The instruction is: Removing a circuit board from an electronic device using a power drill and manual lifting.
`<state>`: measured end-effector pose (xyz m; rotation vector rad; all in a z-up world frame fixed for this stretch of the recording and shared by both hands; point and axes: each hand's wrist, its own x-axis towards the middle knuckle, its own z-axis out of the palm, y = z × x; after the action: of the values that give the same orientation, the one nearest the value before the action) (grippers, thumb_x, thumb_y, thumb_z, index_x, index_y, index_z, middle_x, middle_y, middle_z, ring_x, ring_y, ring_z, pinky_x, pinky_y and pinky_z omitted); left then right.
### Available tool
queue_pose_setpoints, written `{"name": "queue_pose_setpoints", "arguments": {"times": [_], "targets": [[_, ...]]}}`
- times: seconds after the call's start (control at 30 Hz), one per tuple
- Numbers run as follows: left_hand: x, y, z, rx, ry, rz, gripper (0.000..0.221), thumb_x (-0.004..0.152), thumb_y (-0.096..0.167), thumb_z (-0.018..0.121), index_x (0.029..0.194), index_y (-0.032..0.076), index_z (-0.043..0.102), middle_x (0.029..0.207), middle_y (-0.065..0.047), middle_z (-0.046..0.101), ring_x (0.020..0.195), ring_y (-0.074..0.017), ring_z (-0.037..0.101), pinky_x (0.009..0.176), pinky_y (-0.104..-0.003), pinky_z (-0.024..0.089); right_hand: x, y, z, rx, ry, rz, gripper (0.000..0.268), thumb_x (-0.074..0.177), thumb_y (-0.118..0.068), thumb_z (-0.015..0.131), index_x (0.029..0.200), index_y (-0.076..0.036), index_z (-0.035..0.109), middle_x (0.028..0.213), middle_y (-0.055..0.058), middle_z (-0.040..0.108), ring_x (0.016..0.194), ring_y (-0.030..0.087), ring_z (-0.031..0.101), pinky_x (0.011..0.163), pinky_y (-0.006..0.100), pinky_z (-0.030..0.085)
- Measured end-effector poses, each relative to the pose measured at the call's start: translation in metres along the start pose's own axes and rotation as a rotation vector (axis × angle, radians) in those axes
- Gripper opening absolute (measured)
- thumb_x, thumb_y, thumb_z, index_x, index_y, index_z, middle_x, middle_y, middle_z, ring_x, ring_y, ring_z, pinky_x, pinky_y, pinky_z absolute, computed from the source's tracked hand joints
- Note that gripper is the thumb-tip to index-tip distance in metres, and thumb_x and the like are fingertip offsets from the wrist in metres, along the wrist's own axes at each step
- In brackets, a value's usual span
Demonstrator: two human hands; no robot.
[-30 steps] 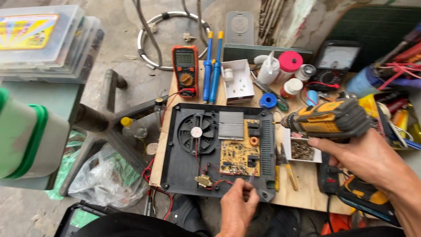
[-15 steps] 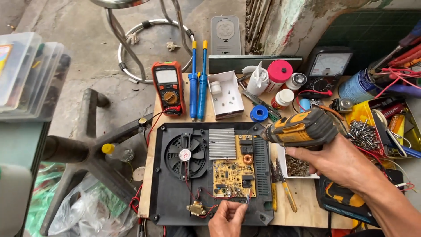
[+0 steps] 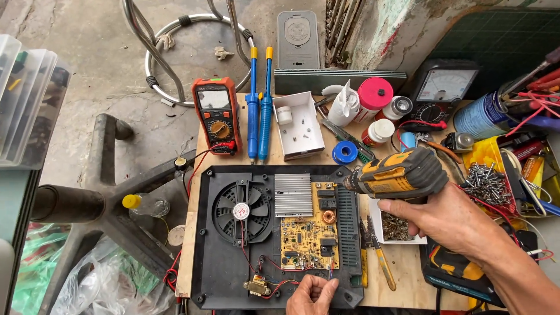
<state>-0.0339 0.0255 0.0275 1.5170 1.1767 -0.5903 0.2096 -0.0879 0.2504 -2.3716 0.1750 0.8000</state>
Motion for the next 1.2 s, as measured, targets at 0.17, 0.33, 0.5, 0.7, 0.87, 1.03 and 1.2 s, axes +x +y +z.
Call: {"name": "queue_pose_setpoints", "arguments": {"times": [0.17, 0.33, 0.5, 0.7, 0.87, 1.03, 1.2], "targets": [[0.000, 0.000, -0.001, -0.006, 0.005, -0.001, 0.029, 0.091, 0.060, 0.093, 0.087, 0.034, 0.082, 0.076, 0.018, 0.070, 0.075, -0.0004, 0.063, 0.079, -0.023, 0.054, -0.006, -0.012, 0.000, 0.047, -0.006, 0.065, 0.031, 0.091, -0.018, 0.090, 0.120, -0.006, 0.088, 0.094, 0.015, 0.090, 0.057, 0.030, 0.064, 0.059, 0.045, 0.061], [0.003, -0.006, 0.001, -0.019, 0.004, -0.001, 0.028, 0.091, 0.060, 0.093, 0.087, 0.034, 0.083, 0.076, 0.017, 0.069, 0.075, -0.0012, 0.061, 0.080, -0.024, 0.053, -0.011, -0.022, 0.002, -0.018, -0.029, 0.040, 0.032, 0.092, -0.018, 0.088, 0.123, -0.014, 0.089, 0.109, 0.002, 0.094, 0.059, 0.026, 0.059, 0.058, 0.042, 0.058], [-0.009, 0.060, -0.038, -0.144, 0.177, 0.199, 0.022, 0.091, 0.046, 0.085, 0.102, 0.031, 0.095, 0.104, 0.012, 0.095, 0.103, -0.0063, 0.087, 0.103, -0.027, 0.070, -0.013, -0.051, 0.000, -0.441, -0.103, 0.090, 0.041, 0.088, -0.047, 0.088, 0.122, -0.025, 0.080, 0.116, 0.005, 0.090, 0.103, 0.019, 0.075, 0.097, 0.038, 0.056], [0.037, 0.248, -0.109, -0.123, 0.245, 0.801, 0.036, 0.104, 0.043, 0.068, 0.118, 0.015, 0.086, 0.115, -0.005, 0.088, 0.100, -0.0161, 0.081, 0.090, -0.032, 0.066, 0.002, -0.038, -0.004, -0.277, -0.149, -0.034, 0.049, 0.089, -0.036, 0.088, 0.136, -0.033, 0.078, 0.119, -0.002, 0.090, 0.109, 0.012, 0.072, 0.102, 0.033, 0.057], [0.119, 0.287, -0.112, 0.136, 0.196, 0.989, 0.041, 0.109, 0.038, 0.061, 0.112, 0.007, 0.087, 0.126, -0.014, 0.083, 0.079, -0.0204, 0.078, 0.066, -0.037, 0.065, -0.002, -0.039, -0.004, -0.422, -0.125, -0.010, 0.047, 0.087, -0.049, 0.084, 0.131, -0.037, 0.074, 0.126, 0.000, 0.087, 0.116, 0.017, 0.079, 0.102, 0.036, 0.056], [0.110, 0.240, -0.107, 0.012, 0.316, 0.946, 0.038, 0.118, 0.035, 0.048, 0.101, 0.014, 0.074, 0.097, -0.006, 0.078, 0.078, -0.0151, 0.067, 0.066, -0.031, 0.062, -0.004, -0.046, -0.003, -0.485, -0.133, 0.022, 0.051, 0.085, -0.051, 0.082, 0.133, -0.040, 0.069, 0.127, 0.003, 0.084, 0.115, 0.025, 0.078, 0.097, 0.039, 0.054], [0.085, 0.200, -0.076, 0.488, 0.078, 0.950, 0.039, 0.107, 0.011, 0.061, 0.146, 0.014, 0.067, 0.145, -0.012, 0.068, 0.131, -0.0284, 0.068, 0.115, -0.047, 0.058, 0.000, -0.039, -0.002, -0.410, -0.128, 0.009, 0.046, 0.087, -0.046, 0.084, 0.130, -0.032, 0.073, 0.119, 0.004, 0.087, 0.106, 0.019, 0.076, 0.096, 0.039, 0.057]]}}
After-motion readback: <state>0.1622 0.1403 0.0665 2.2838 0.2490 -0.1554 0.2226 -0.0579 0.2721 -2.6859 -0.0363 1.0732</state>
